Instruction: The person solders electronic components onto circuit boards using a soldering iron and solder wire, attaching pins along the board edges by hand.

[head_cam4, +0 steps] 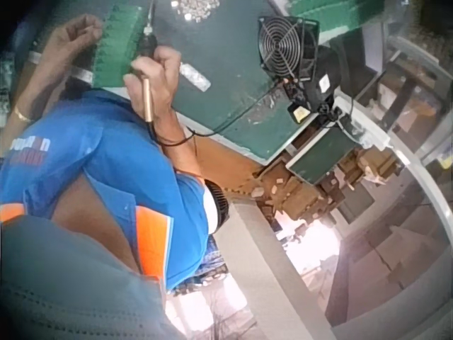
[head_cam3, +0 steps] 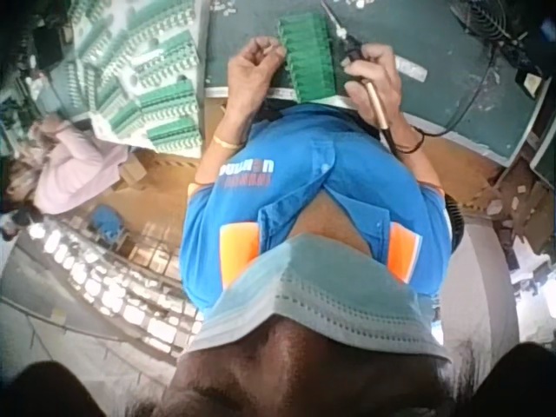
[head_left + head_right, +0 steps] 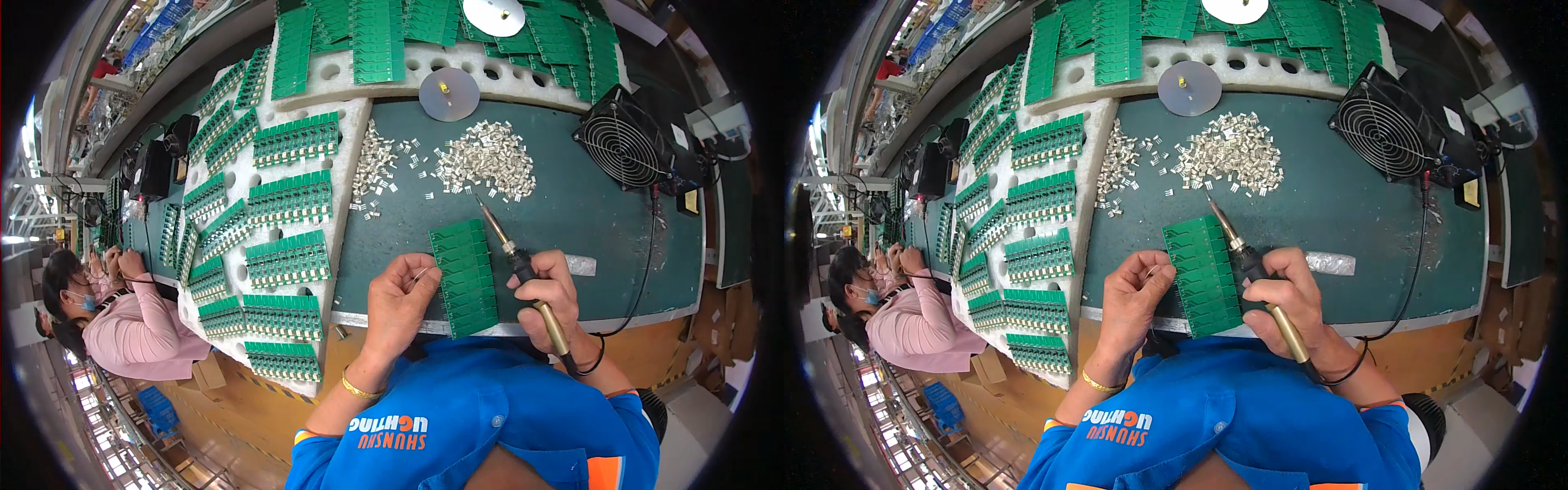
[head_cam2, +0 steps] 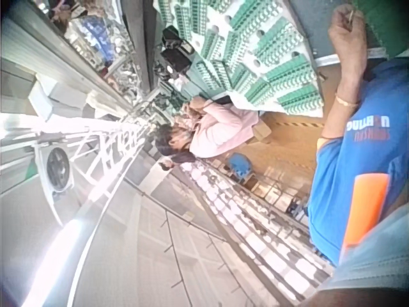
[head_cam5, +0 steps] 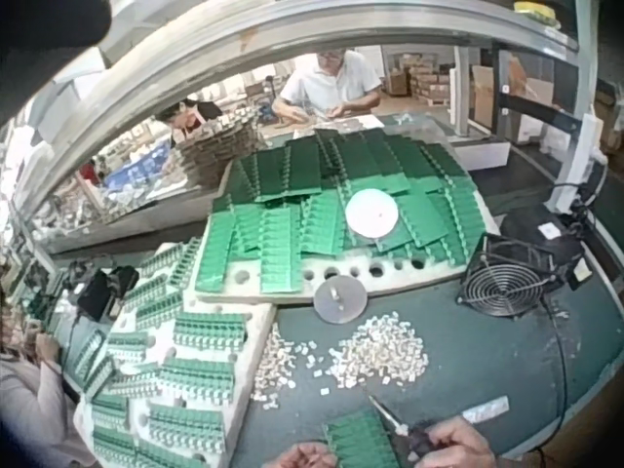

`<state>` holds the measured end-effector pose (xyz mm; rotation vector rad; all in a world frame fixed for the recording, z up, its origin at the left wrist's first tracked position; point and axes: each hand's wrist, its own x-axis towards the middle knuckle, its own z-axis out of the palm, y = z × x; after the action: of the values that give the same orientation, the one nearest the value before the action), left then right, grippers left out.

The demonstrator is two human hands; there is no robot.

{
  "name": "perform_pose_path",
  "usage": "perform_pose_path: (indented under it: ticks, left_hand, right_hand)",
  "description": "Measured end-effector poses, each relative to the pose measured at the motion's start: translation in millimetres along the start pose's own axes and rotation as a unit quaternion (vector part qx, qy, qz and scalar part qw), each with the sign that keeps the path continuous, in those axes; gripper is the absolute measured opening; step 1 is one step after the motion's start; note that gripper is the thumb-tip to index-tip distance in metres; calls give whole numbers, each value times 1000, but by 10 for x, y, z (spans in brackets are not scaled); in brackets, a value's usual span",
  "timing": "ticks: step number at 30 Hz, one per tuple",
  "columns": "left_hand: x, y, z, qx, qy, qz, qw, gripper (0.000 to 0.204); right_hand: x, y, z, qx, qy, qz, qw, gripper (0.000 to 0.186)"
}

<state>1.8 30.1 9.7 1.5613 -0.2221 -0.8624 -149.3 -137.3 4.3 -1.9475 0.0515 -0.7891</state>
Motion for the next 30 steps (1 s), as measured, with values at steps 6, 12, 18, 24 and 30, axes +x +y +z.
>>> perform_pose_path:
  ticks: [6,12,18,24,30]
  left_hand:
    - [-12,-2,-47,-7,-11,-52,999,12]
    - [9,31,-43,33,-18,-60,997,14]
    - [6,56,-22,3,-15,-52,999,17]
    - [-7,81,-9,4,-8,-54,998,21]
    - [-30,102,-71,117,15,-44,992,22]
  right_hand:
    - [38,-41,-25,57,-10,19,998,40]
    - [18,-46,-18,132,-26,95,986,42]
    - [28,-43,-68,140,-32,140,980,39]
    - [57,-35,-125,121,-40,162,979,32]
    - [91,-26,-155,116,-60,176,976,30]
